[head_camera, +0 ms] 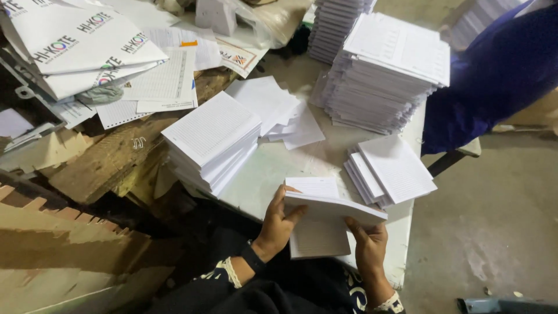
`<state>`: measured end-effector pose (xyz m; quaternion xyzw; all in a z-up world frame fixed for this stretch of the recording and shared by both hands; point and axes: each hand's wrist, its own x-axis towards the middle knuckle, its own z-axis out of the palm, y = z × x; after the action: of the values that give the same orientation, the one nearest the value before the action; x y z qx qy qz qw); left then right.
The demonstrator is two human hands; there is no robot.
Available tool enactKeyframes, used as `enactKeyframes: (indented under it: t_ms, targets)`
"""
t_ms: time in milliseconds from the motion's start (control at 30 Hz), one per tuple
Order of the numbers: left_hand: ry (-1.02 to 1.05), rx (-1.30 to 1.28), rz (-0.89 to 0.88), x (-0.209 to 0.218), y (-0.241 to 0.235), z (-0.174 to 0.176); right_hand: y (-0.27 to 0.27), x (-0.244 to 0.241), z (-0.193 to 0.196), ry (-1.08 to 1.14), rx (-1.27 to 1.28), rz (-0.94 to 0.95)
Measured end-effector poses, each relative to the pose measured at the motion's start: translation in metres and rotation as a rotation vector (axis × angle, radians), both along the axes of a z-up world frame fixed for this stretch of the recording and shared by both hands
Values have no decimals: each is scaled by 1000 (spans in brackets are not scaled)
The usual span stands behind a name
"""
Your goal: Counting and sorting stacks of printed lined paper on a workbench.
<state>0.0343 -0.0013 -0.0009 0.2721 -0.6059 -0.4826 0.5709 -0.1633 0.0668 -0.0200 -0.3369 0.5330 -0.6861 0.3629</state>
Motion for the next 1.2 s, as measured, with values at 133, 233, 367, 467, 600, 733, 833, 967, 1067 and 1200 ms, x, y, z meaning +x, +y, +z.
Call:
enactKeyframes:
  t_ms: [133, 233, 367, 467, 600, 733, 833, 967, 1067, 1200]
  targets:
    - [5, -32, -30, 3, 1, -2, 4, 5, 10, 61, 5, 14]
    - [35, 107, -57, 2, 1, -7, 2, 8, 12, 65, 86, -39]
    - [-31, 22, 19, 4, 4, -7, 2, -2, -12, 95, 31, -82]
    - [2, 91, -37, 2, 9, -10, 7, -3, -16, 148, 77, -96]
    - [3, 82, -19, 0, 6, -26, 6, -1, -13, 177, 118, -93]
    - [62, 211, -115, 4, 9, -11, 5, -2, -24, 127, 97, -35]
    - [40, 183, -62, 3, 4, -36, 4, -3, -30, 146, 48, -26]
    - [-85, 243, 161, 1, -8, -76, 12, -2, -11, 282, 104, -41]
    - [-158, 291, 155, 11, -4, -35, 25, 3, 25, 290, 109, 70]
    - [-293, 630, 48, 13, 2, 17, 30, -3, 38, 153, 152, 132]
